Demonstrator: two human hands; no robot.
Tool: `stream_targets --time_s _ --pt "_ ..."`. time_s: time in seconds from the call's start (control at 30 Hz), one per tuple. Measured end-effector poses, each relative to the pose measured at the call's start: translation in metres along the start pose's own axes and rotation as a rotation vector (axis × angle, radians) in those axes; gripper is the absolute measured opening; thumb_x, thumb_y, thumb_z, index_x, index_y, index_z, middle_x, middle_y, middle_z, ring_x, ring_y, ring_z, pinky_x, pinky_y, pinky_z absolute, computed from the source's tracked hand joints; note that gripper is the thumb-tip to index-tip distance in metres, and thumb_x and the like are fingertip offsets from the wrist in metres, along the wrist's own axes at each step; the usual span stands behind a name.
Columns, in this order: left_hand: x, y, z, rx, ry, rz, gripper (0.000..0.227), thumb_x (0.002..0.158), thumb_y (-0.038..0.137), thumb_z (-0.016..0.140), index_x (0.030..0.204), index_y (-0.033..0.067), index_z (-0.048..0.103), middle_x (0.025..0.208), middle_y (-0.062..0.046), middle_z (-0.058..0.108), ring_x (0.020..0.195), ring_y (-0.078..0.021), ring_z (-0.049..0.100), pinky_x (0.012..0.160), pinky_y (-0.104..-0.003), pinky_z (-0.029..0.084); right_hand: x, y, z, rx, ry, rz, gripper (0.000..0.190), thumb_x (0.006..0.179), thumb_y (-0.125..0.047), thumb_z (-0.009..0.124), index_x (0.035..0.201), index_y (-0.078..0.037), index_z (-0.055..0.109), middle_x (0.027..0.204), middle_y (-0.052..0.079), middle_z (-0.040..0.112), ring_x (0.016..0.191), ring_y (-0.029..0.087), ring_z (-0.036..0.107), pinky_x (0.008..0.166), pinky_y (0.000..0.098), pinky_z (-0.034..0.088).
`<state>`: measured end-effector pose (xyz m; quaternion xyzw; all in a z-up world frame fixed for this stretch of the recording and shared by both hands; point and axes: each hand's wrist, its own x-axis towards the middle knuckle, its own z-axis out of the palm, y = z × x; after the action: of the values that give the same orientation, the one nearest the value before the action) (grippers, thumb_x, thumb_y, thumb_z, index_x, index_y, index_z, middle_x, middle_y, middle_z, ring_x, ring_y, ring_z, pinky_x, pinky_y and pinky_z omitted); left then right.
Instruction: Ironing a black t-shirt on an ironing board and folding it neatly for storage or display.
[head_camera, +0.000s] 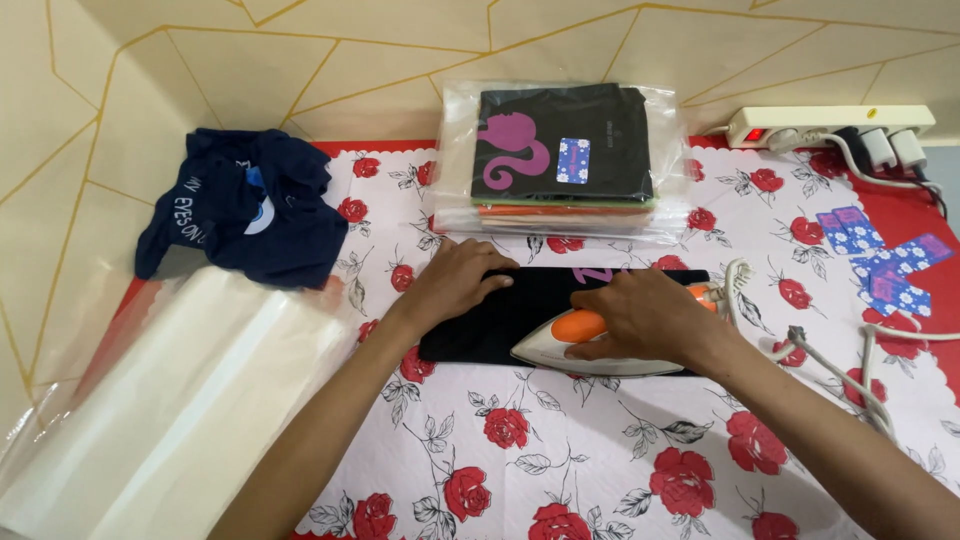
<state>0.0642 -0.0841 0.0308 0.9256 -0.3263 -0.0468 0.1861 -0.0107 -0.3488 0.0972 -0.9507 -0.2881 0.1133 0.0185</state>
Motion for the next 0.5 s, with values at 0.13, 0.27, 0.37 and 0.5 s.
stream_targets --time_s 0.13,0.27,0.37,0.5 --pt "0.016 -0.012 0.009 -0.071 -0.076 -0.021 0.025 0.096 0.037 0.067 0.114 0.0209 0.075 0.11 -0.007 0.071 0.111 -0.0314 0.065 0.092 -0.047 0.042 0.0 0.0 -0.001 -0.001 0.011 -0.005 0.051 0.08 -0.06 0.078 0.111 -0.019 0.078 0.076 0.009 0.078 0.071 0.03 0.077 0.083 0.0401 0.06" --pt "0.026 -0.02 0.016 -0.083 -0.072 -0.021 0.014 0.095 0.036 0.07 0.1 0.0238 0.075 0.106 -0.003 0.07 0.109 -0.0279 0.065 0.092 -0.046 0.043 -0.001 0.0 -0.001 -0.005 0.011 -0.004 0.051 0.081 -0.061 0.077 0.109 -0.019 0.078 0.075 0.008 0.077 0.069 0.03 0.076 0.081 0.0386 0.059" --pt "0.028 -0.021 0.019 -0.125 -0.03 -0.014 0.013 0.093 0.034 0.071 0.097 0.022 0.075 0.102 -0.002 0.069 0.104 -0.027 0.066 0.088 -0.044 0.043 -0.001 -0.001 -0.001 -0.009 0.017 -0.007 0.05 0.081 -0.061 0.077 0.108 -0.019 0.078 0.074 0.008 0.077 0.067 0.029 0.076 0.08 0.0377 0.059" --pt "0.027 -0.024 0.026 -0.108 0.013 0.001 0.012 0.092 0.033 0.073 0.095 0.0218 0.074 0.1 -0.002 0.07 0.102 -0.0265 0.067 0.087 -0.043 0.044 0.0 0.001 0.001 -0.016 0.024 -0.009 0.052 0.08 -0.065 0.075 0.107 -0.02 0.078 0.072 0.006 0.077 0.066 0.028 0.076 0.079 0.0371 0.059"
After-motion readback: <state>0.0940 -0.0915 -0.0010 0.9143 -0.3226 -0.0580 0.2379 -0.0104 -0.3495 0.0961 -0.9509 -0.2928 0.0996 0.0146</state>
